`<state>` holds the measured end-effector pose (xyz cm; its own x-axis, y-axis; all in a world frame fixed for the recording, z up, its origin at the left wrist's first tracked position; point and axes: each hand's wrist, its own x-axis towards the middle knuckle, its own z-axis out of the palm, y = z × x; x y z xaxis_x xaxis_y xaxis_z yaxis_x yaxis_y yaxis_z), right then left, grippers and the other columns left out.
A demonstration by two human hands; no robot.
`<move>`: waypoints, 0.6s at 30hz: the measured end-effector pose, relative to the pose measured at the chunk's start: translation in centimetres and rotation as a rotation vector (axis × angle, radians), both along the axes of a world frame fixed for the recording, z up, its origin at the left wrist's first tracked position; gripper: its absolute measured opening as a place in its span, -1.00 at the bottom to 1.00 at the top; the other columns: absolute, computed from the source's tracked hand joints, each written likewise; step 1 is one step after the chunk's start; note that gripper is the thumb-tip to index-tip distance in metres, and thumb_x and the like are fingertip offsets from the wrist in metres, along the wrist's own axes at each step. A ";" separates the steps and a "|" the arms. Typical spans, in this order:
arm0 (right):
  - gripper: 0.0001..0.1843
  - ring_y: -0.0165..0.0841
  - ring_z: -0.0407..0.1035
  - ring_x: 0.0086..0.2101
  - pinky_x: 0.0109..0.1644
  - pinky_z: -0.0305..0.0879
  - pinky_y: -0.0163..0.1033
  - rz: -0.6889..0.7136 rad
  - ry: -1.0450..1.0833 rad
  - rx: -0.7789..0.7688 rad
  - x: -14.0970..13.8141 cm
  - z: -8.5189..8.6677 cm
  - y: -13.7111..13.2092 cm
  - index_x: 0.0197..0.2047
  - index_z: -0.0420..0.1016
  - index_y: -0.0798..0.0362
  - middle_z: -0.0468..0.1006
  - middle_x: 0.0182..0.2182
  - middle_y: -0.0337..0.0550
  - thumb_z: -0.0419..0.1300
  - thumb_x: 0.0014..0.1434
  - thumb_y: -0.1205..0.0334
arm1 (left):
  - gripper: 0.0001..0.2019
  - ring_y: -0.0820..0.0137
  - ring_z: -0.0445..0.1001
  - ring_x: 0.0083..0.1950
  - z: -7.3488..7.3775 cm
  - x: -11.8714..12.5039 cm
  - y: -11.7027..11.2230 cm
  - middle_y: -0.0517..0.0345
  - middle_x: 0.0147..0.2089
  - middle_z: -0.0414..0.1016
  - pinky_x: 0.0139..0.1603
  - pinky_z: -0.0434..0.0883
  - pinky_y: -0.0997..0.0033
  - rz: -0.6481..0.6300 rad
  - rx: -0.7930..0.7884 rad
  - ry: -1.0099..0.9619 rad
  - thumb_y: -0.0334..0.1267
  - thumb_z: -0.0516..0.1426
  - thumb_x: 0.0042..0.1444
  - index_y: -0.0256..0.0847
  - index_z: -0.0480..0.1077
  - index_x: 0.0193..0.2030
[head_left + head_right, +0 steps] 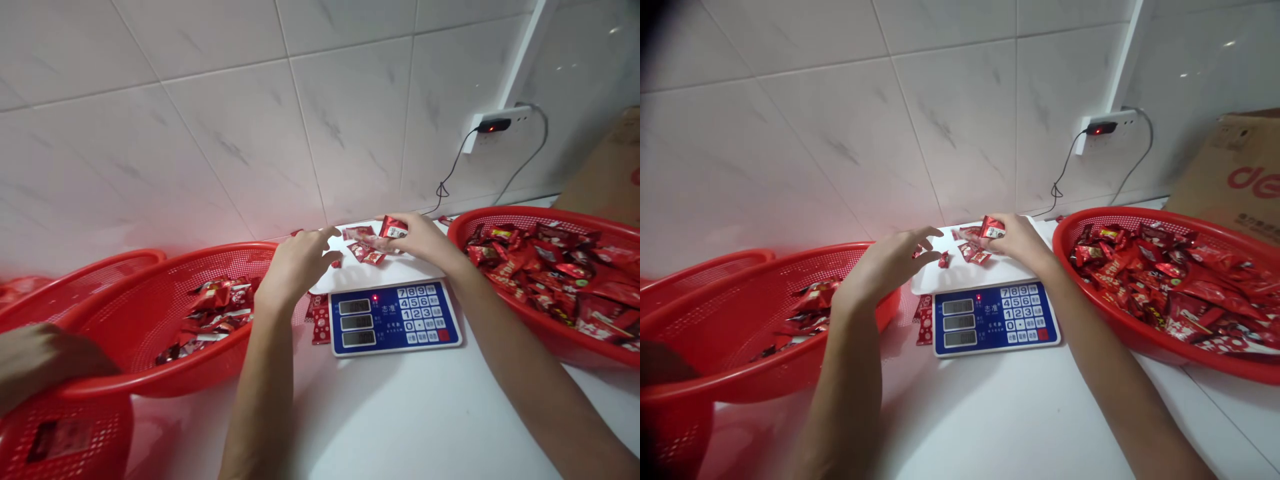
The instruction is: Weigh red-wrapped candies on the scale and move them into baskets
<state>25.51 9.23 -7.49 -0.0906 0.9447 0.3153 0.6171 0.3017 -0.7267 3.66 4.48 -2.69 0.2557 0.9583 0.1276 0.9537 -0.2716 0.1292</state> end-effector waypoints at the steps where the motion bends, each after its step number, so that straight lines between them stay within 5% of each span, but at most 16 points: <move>1: -0.63 -0.11 0.54 -0.11 0.02 0.42 -0.04 -0.034 0.002 0.033 0.0 0.1 -0.1 -0.08 0.69 0.00 0.68 -0.19 -0.10 0.41 -0.02 0.30 | -0.66 0.14 0.59 -0.01 0.1 0.0 -0.1 0.03 0.04 0.64 -0.10 0.44 0.24 0.002 0.000 0.001 -0.28 0.17 0.38 -0.13 0.42 0.26; 4: -0.67 -0.26 0.51 -0.28 -0.12 0.42 -0.14 -0.081 0.186 0.198 -0.1 0.5 -0.5 -0.12 0.67 0.01 0.63 -0.34 -0.19 0.41 -0.02 0.32 | -0.65 0.13 0.60 -0.05 0.4 -0.1 -0.5 0.05 -0.03 0.66 -0.15 0.42 0.24 -0.001 0.021 -0.003 -0.28 0.18 0.37 -0.11 0.42 0.27; 10: -0.53 -0.48 0.14 -0.61 -0.58 0.12 -0.29 -0.032 0.683 0.257 -0.1 1.2 -0.7 -0.27 0.53 0.00 0.29 -0.60 -0.38 0.50 -0.12 -0.11 | -0.65 0.22 0.61 -0.10 1.2 -0.7 -1.7 0.12 -0.02 0.65 -0.20 0.39 0.30 -0.036 0.065 -0.115 -0.27 0.19 0.37 -0.06 0.42 0.26; 15: -0.45 -0.42 0.26 -0.46 -0.42 0.35 -0.27 -0.074 0.882 0.068 -0.1 0.7 0.4 -0.22 0.36 -0.07 0.31 -0.45 -0.35 0.49 -0.20 -0.05 | -0.67 0.23 0.61 -0.10 1.5 -1.0 -1.9 0.10 0.02 0.64 -0.15 0.40 0.28 -0.027 0.069 -0.111 -0.25 0.18 0.38 -0.05 0.41 0.26; 18: -0.52 -0.37 0.31 -0.36 -0.25 0.43 -0.20 -0.135 0.791 -0.006 -0.4 -0.1 0.9 -0.21 0.29 -0.09 0.34 -0.39 -0.33 0.42 -0.09 -0.02 | -0.67 0.20 0.60 -0.09 1.6 -1.1 -1.9 0.08 0.00 0.64 -0.12 0.40 0.24 -0.019 0.052 -0.071 -0.23 0.18 0.38 -0.08 0.41 0.25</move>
